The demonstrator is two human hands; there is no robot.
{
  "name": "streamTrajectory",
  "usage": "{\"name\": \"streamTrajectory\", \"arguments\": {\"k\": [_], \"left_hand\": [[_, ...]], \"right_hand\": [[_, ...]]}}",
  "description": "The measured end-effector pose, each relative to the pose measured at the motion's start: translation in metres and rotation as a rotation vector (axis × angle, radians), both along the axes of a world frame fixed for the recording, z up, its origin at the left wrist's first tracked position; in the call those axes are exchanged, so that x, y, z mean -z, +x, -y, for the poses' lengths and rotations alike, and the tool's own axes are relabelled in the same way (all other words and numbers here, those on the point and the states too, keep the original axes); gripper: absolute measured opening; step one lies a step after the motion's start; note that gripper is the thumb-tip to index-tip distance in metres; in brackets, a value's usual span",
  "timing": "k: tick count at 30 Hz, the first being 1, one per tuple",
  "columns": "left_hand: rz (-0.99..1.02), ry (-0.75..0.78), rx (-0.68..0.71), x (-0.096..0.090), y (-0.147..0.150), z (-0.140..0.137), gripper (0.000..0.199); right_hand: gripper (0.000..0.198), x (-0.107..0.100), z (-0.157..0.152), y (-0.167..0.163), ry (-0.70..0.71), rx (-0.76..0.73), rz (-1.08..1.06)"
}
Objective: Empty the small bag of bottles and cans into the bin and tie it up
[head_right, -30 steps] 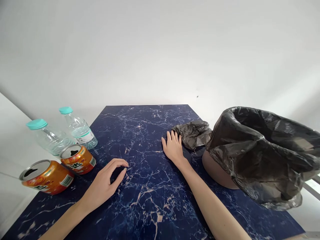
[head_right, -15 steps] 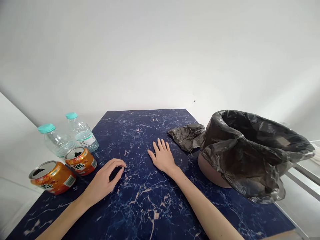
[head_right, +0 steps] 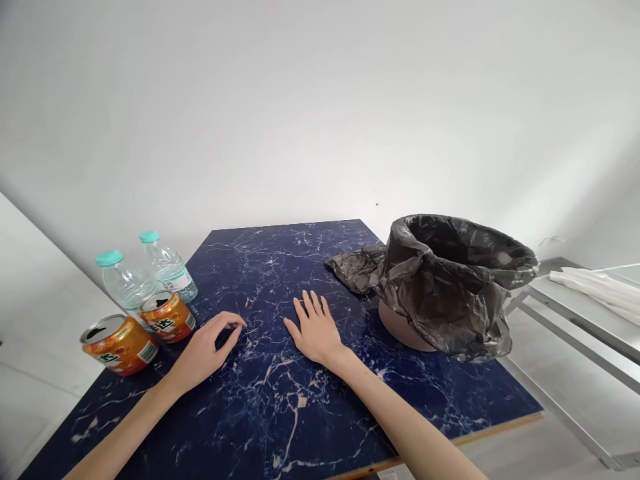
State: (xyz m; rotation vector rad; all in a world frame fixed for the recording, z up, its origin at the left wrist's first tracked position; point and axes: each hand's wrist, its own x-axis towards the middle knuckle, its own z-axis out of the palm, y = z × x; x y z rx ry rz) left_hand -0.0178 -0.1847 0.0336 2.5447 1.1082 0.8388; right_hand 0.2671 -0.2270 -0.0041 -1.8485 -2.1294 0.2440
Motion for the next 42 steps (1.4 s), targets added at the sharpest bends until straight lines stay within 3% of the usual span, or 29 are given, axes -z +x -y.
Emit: {"name": "streamTrajectory", "arguments": {"k": [9,14,18,23,26,29,32,35,39,42], "left_hand": [[-0.017,-0.003,-0.004,-0.003,-0.003,0.006,0.028],[-0.004,0.029,-0.003,-0.003,-0.003,0.005,0.026],[-0.009,0.026,0.003,-0.001,-0.004,0.004,0.026],[-0.021,0.026,0.02,0.0,-0.007,0.004,0.026],[-0.023,0.025,0.017,0.0,-0.008,0.004,0.027],[-0.018,0.039,0.018,-0.002,-0.008,0.005,0.026],[-0.019,0.045,0.02,-0.003,-0.008,0.006,0.025],[-0.023,0.042,0.022,-0.003,-0.009,0.006,0.024],[-0.025,0.04,0.024,-0.002,-0.01,0.006,0.023],[-0.025,0.035,0.026,-0.003,-0.01,0.007,0.023]], "right_hand": [[0.073,-0.003,0.042,-0.007,0.033,-0.033,0.017],[0.072,-0.019,0.076,0.003,-0.017,-0.136,0.004],[0.072,-0.055,0.11,0.034,-0.111,-0.332,-0.012],[0.057,-0.128,0.152,0.069,0.181,-0.523,0.22],[0.049,-0.172,0.17,0.083,0.38,-0.55,0.254],[0.052,-0.203,0.178,0.099,0.543,-0.524,0.314],[0.051,-0.215,0.175,0.121,0.657,-0.437,0.42],[0.052,-0.212,0.163,0.147,0.689,-0.227,0.449],[0.07,-0.198,0.149,0.186,0.611,0.109,0.387],[0.073,-0.189,0.144,0.214,0.518,0.222,0.311]]}}
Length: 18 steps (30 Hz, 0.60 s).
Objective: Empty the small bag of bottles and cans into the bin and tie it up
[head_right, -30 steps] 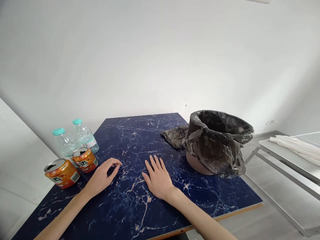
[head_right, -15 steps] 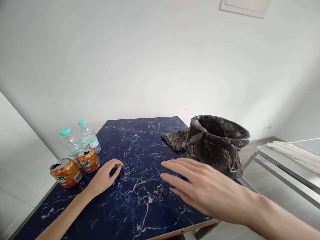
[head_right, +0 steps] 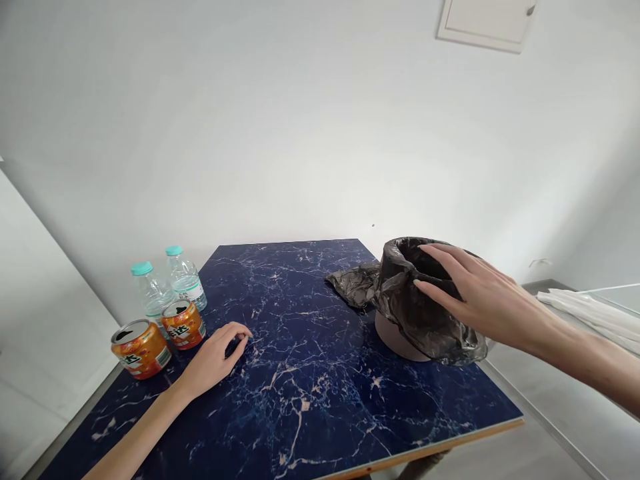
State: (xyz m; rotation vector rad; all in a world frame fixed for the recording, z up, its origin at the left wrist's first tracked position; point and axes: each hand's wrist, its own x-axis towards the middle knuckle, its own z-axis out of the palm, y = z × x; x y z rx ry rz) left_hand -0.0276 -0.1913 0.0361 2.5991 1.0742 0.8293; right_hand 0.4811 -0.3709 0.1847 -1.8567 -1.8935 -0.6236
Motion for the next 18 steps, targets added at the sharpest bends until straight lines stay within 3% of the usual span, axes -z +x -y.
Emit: {"name": "streamTrajectory", "arguments": {"k": [4,8,13,18], "left_hand": [[0.003,-0.003,0.002,-0.001,0.0,0.002,0.024],[0.006,-0.001,0.004,-0.002,0.0,0.003,0.026],[0.005,0.001,0.003,-0.003,0.0,0.004,0.027],[0.006,0.0,0.003,-0.001,0.0,0.004,0.026]], "right_hand": [[0.069,0.01,-0.002,0.028,-0.084,-0.033,-0.06],[0.075,0.011,-0.001,0.035,-0.069,-0.069,-0.082],[0.058,0.004,0.008,0.008,-0.06,-0.166,-0.175],[0.038,0.0,0.021,-0.046,0.01,-0.369,-0.11]]}}
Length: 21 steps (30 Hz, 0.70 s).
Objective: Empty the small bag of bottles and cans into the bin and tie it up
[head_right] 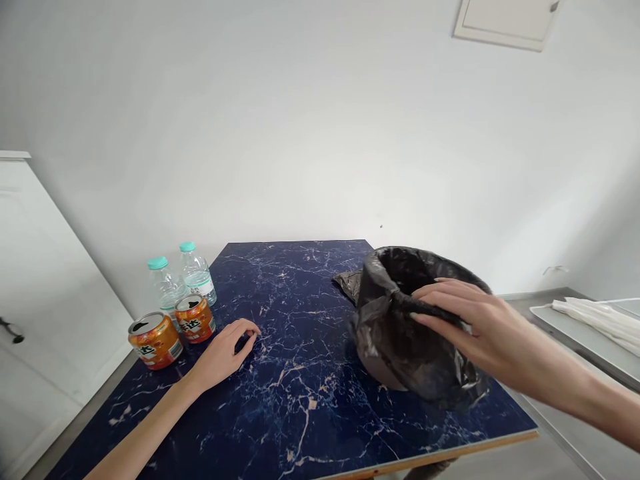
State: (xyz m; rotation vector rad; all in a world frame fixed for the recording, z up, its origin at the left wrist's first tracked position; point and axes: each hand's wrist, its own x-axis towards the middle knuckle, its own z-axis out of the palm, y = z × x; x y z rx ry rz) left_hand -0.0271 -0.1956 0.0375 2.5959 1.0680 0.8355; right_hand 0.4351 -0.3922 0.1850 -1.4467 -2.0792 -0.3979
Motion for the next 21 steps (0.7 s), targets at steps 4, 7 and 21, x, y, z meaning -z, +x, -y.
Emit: {"name": "streamTrajectory", "arguments": {"k": [4,7,21], "left_hand": [[-0.001,-0.005,0.008,0.001,0.0,-0.001,0.026],[-0.003,-0.011,0.01,0.002,0.0,-0.001,0.026],[-0.025,0.003,-0.01,0.007,-0.004,-0.002,0.025]], "right_hand": [[0.023,-0.007,0.001,-0.051,0.009,-0.185,0.052],[0.018,-0.011,-0.013,-0.085,-0.022,-0.279,0.022],[0.077,0.024,-0.113,-0.126,0.147,-0.248,-0.119]]}}
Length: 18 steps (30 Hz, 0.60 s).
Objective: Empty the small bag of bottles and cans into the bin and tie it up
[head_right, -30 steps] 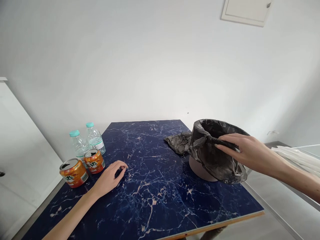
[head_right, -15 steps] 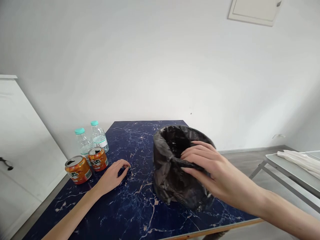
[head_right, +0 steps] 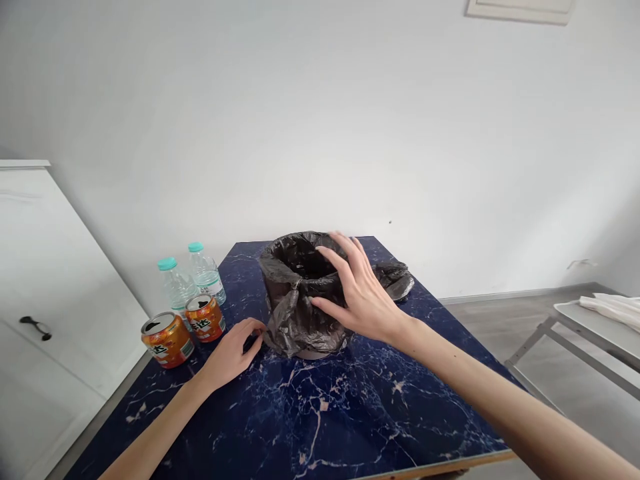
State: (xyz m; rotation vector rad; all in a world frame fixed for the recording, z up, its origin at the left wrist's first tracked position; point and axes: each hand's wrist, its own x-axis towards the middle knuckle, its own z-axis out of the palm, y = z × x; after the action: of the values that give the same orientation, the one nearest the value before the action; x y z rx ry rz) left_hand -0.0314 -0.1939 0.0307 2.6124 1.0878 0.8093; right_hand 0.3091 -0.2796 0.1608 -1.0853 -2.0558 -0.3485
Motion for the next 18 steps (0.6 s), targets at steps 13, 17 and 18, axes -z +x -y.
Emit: {"name": "streamTrajectory", "arguments": {"k": [13,17,18], "left_hand": [[0.044,0.214,0.003,-0.019,0.008,0.022,0.014],[0.106,0.607,-0.138,-0.054,0.006,0.035,0.019],[0.125,0.694,-0.203,-0.066,0.003,0.033,0.019]], "right_hand": [[0.126,0.126,0.0,0.037,-0.378,0.022,-0.576],[0.104,0.154,-0.004,0.05,-0.438,-0.126,-0.709],[0.094,0.158,-0.006,0.053,-0.447,-0.159,-0.783]]}}
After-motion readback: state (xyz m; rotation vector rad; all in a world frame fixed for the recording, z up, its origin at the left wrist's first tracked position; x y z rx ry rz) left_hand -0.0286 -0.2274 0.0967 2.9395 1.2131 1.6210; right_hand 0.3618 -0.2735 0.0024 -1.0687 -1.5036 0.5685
